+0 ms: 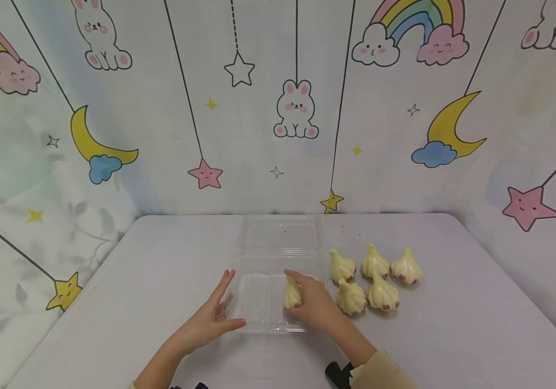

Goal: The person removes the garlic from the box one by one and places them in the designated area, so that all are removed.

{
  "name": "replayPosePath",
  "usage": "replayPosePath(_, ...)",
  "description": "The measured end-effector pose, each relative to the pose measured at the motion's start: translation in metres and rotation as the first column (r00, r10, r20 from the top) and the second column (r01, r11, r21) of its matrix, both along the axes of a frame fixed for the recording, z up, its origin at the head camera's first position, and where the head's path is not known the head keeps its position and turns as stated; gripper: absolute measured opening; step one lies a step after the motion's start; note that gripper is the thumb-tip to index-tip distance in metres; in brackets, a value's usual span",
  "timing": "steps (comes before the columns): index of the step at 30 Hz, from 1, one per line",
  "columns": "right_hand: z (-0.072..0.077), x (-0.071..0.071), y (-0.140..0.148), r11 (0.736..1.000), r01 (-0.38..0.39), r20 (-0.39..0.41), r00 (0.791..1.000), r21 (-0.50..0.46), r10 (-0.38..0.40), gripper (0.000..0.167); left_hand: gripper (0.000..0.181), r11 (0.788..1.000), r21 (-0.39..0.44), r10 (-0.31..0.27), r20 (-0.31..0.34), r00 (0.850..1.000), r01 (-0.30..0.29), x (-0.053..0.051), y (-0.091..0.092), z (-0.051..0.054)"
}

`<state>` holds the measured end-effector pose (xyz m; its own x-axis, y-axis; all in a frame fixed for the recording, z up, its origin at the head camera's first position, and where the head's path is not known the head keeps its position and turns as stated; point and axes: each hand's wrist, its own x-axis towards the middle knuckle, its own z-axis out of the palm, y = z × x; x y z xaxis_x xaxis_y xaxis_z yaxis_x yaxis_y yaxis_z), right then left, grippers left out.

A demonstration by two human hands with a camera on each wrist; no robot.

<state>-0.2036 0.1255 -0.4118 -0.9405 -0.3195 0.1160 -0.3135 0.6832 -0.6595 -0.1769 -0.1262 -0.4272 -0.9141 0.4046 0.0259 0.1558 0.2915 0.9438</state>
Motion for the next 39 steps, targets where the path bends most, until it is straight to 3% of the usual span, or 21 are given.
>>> replayPosePath(13, -0.001, -0.001, 0.002, 0.995, 0.049, 0.01, 0.999, -0.083, -0.048, 0.075, 0.098, 1.0, 0.007, -0.017, 0.004, 1.0, 0.017, 0.001, -0.001, 0.002)
replayPosePath(19, 0.008, 0.0, 0.014, 0.984, 0.009, -0.062, 0.998, -0.18, -0.021, 0.074, 0.098, 1.0, 0.018, -0.019, 0.0, 1.0, 0.019, -0.001, 0.0, 0.001)
replayPosePath(26, 0.016, 0.003, 0.031, 0.97, 0.043, -0.023, 0.998, -0.24, -0.05, 0.076, 0.099, 1.0, 0.024, -0.021, 0.018, 1.0, 0.021, -0.001, 0.0, -0.002)
replayPosePath(39, 0.034, 0.012, 0.054, 0.975, 0.072, -0.082, 0.993, -0.211, -0.091, 0.074, 0.1, 0.999, 0.025, -0.023, 0.01, 1.0, 0.022, -0.001, 0.0, -0.001)
